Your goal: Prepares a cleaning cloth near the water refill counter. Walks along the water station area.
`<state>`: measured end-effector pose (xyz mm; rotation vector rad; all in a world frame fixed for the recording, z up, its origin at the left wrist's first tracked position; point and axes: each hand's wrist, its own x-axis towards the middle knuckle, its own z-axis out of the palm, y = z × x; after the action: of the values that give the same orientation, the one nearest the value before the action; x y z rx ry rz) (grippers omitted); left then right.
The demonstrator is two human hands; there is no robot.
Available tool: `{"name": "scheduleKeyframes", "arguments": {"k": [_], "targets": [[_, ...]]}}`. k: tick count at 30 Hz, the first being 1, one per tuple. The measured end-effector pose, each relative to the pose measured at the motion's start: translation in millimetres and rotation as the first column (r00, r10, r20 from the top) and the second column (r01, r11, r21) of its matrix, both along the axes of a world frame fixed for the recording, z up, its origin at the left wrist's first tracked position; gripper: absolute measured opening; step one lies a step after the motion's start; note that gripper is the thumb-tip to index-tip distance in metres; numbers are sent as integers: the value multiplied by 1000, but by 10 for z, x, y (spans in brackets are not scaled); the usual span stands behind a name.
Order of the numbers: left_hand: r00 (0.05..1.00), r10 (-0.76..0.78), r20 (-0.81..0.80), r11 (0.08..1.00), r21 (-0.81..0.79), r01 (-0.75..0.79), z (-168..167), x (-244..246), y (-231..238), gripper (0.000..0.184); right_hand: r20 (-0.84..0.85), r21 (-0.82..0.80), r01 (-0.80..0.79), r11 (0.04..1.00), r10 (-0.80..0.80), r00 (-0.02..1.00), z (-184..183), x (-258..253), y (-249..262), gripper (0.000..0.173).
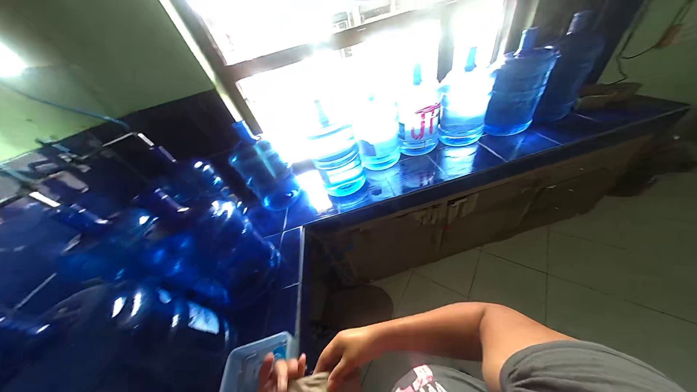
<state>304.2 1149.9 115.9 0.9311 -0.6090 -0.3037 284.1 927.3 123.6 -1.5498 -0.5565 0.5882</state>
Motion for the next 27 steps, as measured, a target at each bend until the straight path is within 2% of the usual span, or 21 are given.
{"name": "scheduleKeyframes", "arguments": {"k": [1,2,3,4,6,8,12,15,16,18,20,22,24,26,27], "targets": [[979,65,-191,995,-64,-78,-162,-4,-401,54,-7,-21,107,994,-107,994,-39,-68,-332,30],[911,116,-396,990,-24,-137,-285,-51,-787,67,3,-56,216,975,-216,976,-109,-132,-650,29],[817,125,-562,992,67,-106,-398,-109,-1126,77,15,-106,317,942,-317,948,-180,-202,-951,30],[733,130,-668,987,161,-29,-509,-178,-1444,85,17,-169,393,904,-396,918,-231,-275,-1236,30],[674,13,-739,960,197,197,-720,-273,-1973,95,-26,-240,491,838,-511,859,-329,-412,-1729,32],[660,-45,-750,945,183,272,-785,-322,-2487,86,-103,-202,561,803,-587,803,-441,-561,-2128,34],[626,-49,-778,960,136,244,-856,-221,-3272,69,-186,-107,652,750,-660,728,-573,-748,-2725,34],[668,86,-740,931,298,209,-781,-110,-3711,59,-235,-79,814,576,-804,546,-706,-802,-3088,39],[694,140,-706,906,374,198,-719,-78,-3874,55,-249,-76,851,520,-836,489,-772,-807,-3218,46],[787,167,-594,834,511,209,-645,-4,-4221,48,-288,-75,876,476,-852,438,-866,-815,-3498,66],[880,21,-475,760,579,294,-649,85,-4590,44,-375,-78,877,475,-829,415,-831,-802,-3771,75],[897,-162,-412,694,599,400,-679,166,-5023,39,-446,-101,895,434,-824,349,-766,-739,-4042,74],[866,-305,-396,644,584,494,-719,283,-5487,36,-503,-71,941,330,-827,252,-850,-661,-4374,65],[826,-389,-407,606,562,562,-705,420,-5955,34,-608,-48,982,181,-786,115,-899,-622,-4763,46],[806,-417,-420,588,551,592,-685,499,-6184,34,-658,-36,992,119,-750,66,-902,-622,-4981,41]]}}
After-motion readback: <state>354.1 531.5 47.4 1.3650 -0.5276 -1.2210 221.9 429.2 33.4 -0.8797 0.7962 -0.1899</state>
